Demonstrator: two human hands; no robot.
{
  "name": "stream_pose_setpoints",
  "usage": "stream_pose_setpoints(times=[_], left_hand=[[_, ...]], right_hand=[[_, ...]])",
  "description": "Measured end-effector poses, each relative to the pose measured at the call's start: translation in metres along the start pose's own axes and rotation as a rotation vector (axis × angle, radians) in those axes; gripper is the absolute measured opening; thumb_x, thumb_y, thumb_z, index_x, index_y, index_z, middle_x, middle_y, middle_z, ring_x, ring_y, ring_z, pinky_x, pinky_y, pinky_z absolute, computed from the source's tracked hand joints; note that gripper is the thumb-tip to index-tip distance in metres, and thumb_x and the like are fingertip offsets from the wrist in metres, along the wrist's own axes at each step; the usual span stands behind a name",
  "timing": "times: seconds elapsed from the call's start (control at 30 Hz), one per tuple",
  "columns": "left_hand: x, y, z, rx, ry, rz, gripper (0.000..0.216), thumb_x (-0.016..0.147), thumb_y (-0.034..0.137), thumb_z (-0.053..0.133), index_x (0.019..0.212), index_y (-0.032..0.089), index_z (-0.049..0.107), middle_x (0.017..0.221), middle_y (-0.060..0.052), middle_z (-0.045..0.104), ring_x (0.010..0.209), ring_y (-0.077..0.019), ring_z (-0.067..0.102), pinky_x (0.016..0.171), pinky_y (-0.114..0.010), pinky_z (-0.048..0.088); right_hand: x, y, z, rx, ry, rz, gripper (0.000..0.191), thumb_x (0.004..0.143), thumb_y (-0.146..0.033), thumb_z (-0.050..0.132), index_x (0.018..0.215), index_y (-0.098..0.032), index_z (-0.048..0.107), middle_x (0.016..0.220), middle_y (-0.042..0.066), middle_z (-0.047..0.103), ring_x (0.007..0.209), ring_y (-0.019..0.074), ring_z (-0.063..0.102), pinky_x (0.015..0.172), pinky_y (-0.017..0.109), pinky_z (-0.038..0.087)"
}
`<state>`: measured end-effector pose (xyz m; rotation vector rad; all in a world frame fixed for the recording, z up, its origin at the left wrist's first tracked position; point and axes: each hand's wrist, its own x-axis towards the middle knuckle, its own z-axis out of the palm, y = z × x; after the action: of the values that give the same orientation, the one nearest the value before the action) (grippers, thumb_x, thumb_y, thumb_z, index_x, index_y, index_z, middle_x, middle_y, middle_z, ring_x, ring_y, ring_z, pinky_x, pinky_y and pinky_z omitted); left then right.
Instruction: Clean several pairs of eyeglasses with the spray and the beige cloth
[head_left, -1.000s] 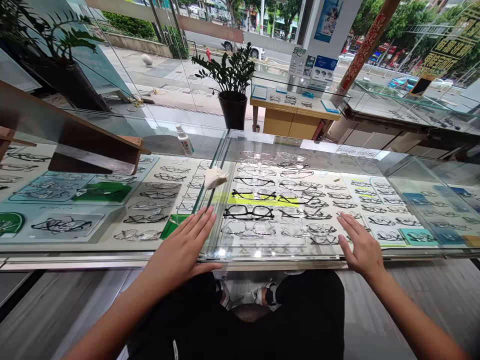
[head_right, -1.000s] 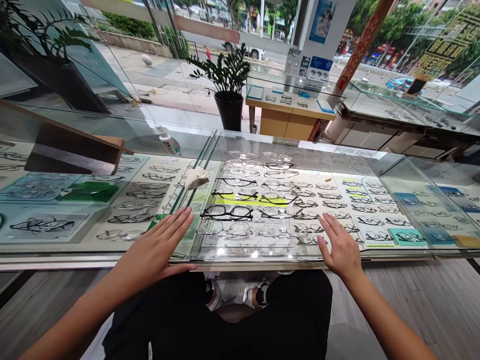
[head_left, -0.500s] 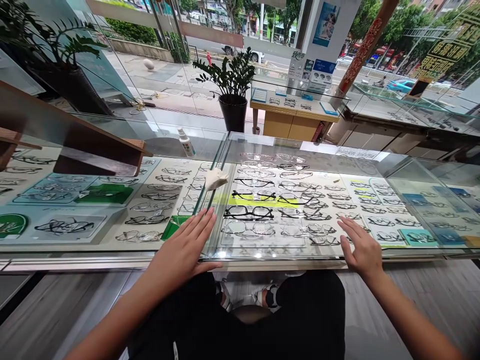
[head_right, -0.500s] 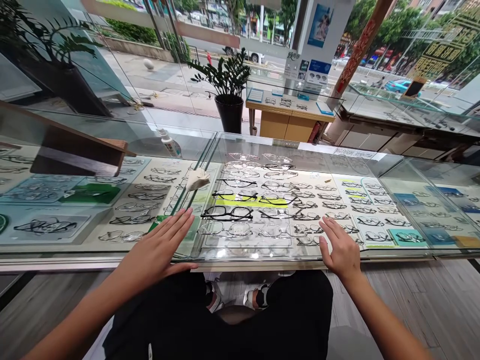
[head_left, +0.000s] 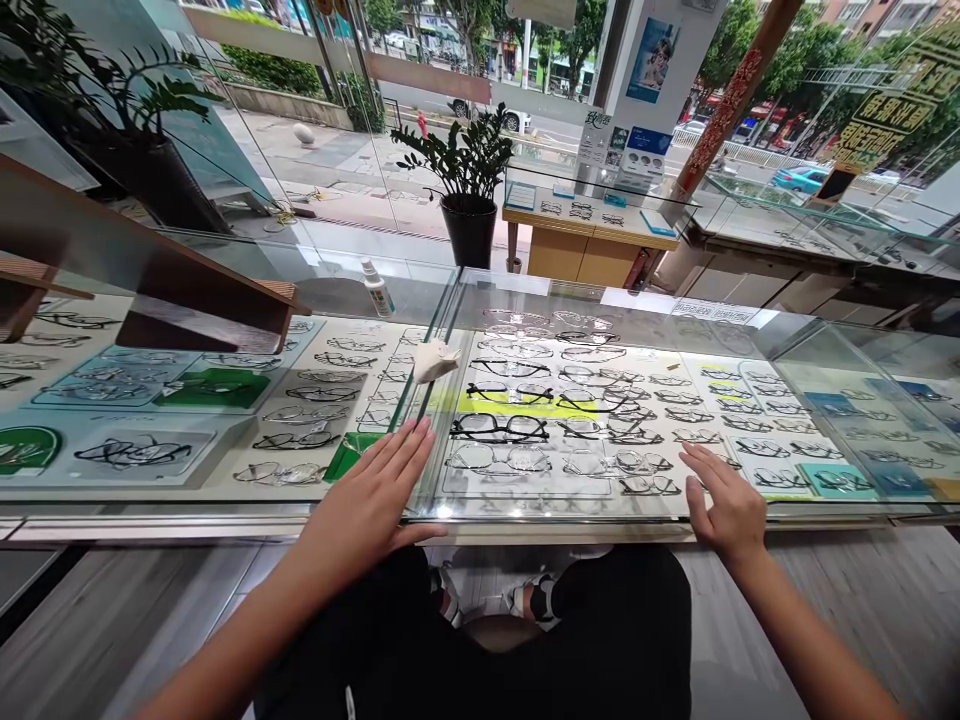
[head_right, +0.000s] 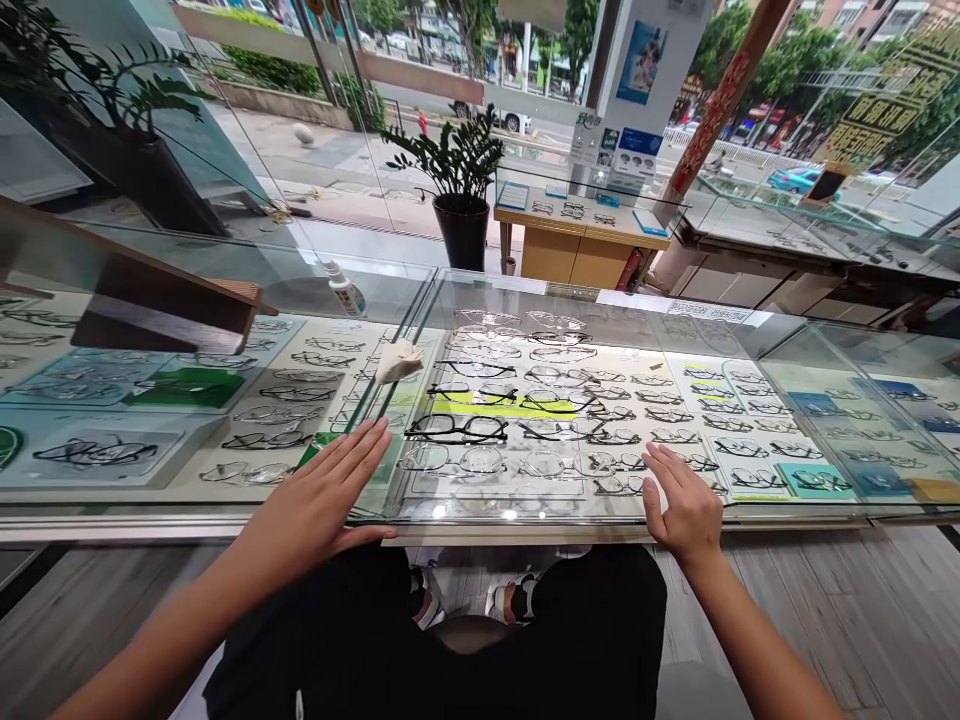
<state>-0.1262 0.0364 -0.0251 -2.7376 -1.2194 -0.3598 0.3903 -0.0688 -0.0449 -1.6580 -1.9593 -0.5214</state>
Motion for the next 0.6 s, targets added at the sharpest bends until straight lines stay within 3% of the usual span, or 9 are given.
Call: stream_pose_setpoints(times=[0.3,0.6], left_hand=[[0.0004,0.0008,-0.0005,0.043,0.005,0.025,0.118,0.088,0.09,0.043,0.17,0.007,0.027,0.172,-0.021,0.034,0.159,-0.0395,0.037,0.128,-0.054,0.035],[0.0014,0.003,-0.0042,0.001,-0.017,-0.015,0.117,0.087,0.092,0.042,0.17,0.011,0.029,0.171,-0.02,0.036,0.159,-0.0386,0.038,0.129,-0.052,0.035]], right_hand=[[-0.0049,-0.0016,0.0052,0.003,0.073,0.043,0.032,0.097,-0.022,0.056,0.122,-0.022,0.076,0.125,0.007,0.081,0.119,0.0311,0.077,0.094,0.044,0.064],[-0.0021,-0.0065,0.0054,0.05,0.112,0.102,0.024,0.099,-0.026,0.058,0.114,-0.024,0.077,0.12,0.006,0.083,0.115,0.0297,0.078,0.091,0.043,0.063]])
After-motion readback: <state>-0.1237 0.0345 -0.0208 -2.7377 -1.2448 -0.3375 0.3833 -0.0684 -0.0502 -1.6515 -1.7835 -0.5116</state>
